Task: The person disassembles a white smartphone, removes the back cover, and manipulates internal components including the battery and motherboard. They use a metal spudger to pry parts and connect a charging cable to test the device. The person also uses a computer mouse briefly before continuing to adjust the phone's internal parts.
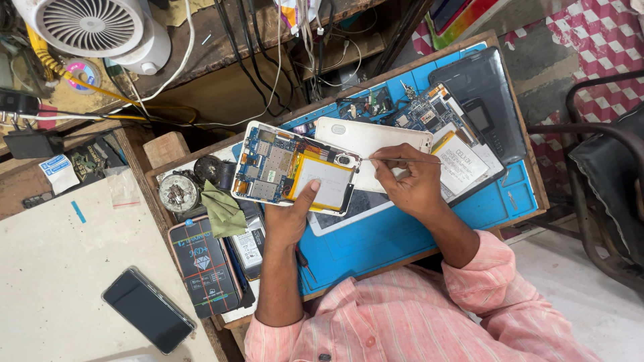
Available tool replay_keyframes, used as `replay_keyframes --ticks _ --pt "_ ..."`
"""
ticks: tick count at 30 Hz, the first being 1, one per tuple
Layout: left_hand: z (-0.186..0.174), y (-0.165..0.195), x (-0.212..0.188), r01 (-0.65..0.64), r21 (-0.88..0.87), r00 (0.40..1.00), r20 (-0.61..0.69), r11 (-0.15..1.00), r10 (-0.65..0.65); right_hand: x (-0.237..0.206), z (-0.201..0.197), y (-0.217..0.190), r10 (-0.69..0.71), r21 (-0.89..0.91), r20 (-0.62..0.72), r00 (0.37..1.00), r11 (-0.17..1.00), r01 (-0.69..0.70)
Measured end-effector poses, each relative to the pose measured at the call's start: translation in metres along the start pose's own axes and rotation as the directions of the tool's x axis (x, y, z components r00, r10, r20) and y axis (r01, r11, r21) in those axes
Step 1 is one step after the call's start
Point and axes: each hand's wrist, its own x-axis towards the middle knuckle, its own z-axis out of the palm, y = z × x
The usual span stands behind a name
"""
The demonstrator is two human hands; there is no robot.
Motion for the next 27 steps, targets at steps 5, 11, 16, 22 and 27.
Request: replay_keyframes --ticks 5,11,16,22,27 --pt "0.0001 -0.0007 0.0006 -0.017 -0.017 1.0 0.009 1.0 0.017 0.0009 0.0008 -0.0009 0.02 -0.033 -0.007 1.0 0.999 -0.02" --pt "0.0021 -0.0015 0.0012 -0.016 -0.059 1.0 0.006 0.998 0.016 0.0015 -0.0021 -0.0005 -0.026 -0.045 0.037 0.999 0.999 0.027" --pt "0.0032 -0.0013 0.0014 -0.028 -0.081 1.0 0.008 0.996 0.028 0.0003 -0.0024 -0.0007 0.013 -0.066 0.046 0.999 0.998 -0.01" --pt "0.003 0.0001 0.0013 -0.008 -0.035 1.0 -0.002 0.999 0.008 0.0011 0.0 0.0 -0.009 0.006 0.004 1.0 1.0 0.009" --pt "0.0034 0.0003 0.001 -0.011 -0.048 1.0 -0.003 0.999 0.011 -0.0001 -0.0011 0.0 0.004 -0.042 0.026 1.0 0.999 -0.003"
